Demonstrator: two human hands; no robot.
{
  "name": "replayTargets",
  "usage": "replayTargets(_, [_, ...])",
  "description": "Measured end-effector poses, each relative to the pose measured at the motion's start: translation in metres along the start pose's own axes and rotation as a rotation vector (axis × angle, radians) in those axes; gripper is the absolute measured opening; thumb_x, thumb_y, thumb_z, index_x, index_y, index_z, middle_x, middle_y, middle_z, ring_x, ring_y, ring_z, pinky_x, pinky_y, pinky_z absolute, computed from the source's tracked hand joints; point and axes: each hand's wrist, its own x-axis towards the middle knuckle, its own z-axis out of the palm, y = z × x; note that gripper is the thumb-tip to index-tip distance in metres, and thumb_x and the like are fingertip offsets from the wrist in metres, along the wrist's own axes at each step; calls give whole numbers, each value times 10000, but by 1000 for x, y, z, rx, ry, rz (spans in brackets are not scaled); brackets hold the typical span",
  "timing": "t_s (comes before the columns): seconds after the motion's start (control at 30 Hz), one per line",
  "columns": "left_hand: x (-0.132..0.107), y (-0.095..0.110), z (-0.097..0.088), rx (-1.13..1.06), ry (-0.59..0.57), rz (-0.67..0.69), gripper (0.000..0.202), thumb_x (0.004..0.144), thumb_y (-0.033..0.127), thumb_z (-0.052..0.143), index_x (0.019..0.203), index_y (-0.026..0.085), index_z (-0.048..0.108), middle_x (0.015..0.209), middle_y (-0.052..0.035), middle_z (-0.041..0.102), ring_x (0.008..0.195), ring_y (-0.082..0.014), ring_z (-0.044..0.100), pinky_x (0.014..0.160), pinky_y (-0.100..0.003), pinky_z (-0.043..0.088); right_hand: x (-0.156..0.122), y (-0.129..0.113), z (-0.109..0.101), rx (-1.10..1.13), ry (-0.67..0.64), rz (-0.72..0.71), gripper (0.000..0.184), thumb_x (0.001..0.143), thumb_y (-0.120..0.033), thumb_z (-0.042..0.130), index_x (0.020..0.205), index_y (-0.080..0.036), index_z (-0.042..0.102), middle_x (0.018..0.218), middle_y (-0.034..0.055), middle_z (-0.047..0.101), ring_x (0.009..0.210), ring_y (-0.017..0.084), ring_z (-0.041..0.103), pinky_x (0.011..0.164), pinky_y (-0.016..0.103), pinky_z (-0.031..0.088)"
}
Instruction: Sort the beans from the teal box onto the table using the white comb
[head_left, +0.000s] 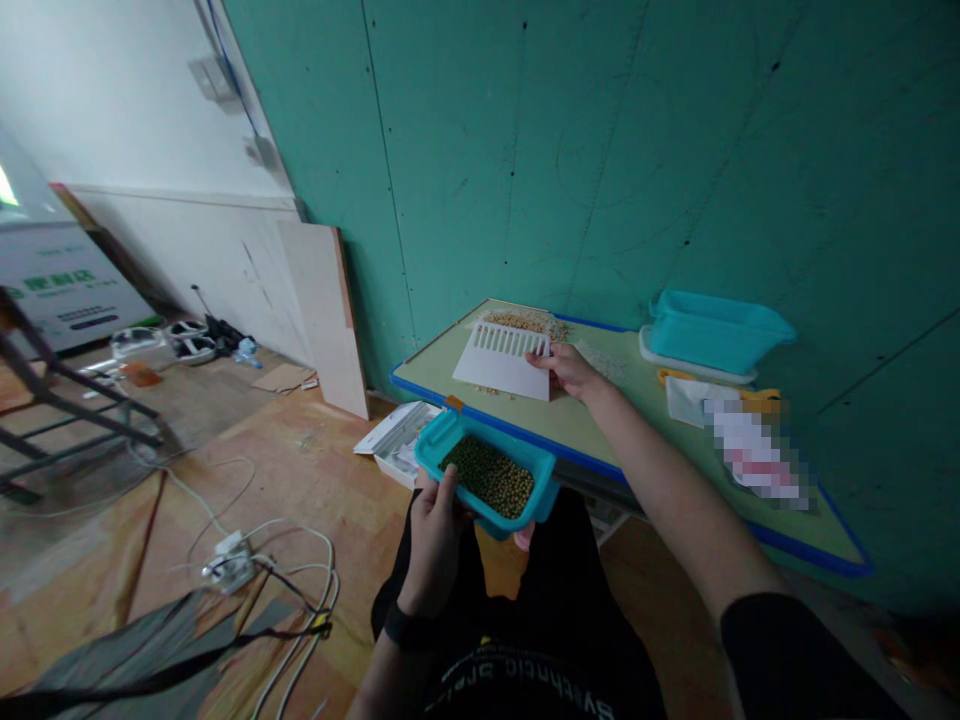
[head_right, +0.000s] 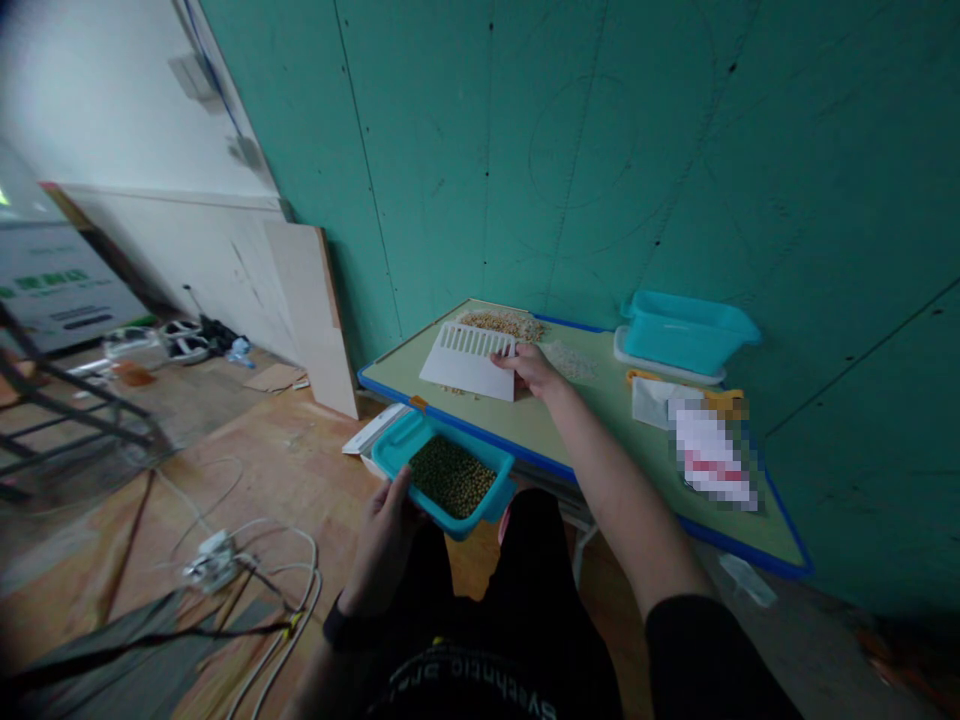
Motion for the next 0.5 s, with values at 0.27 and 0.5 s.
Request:
replayTargets(0.27, [2,-3,-2,-4,-18,9,405,798,558,771,768,182,622,615,48,507,518,-97,417,489,-216,375,-1,0,2,10,14,-1,128,845,-197,749,914,-178,643,762,11,717,602,145,647,572,269,560])
replayTargets(0.5, [3,-5,-3,-45,-30,0,370,801,518,788,879,175,673,679,35,572,546,-103,453,521,-221,410,2,3,3,-10,-36,-8,151,829,-233,768,910,-170,659,767,26,731,626,161,656,616,293,566])
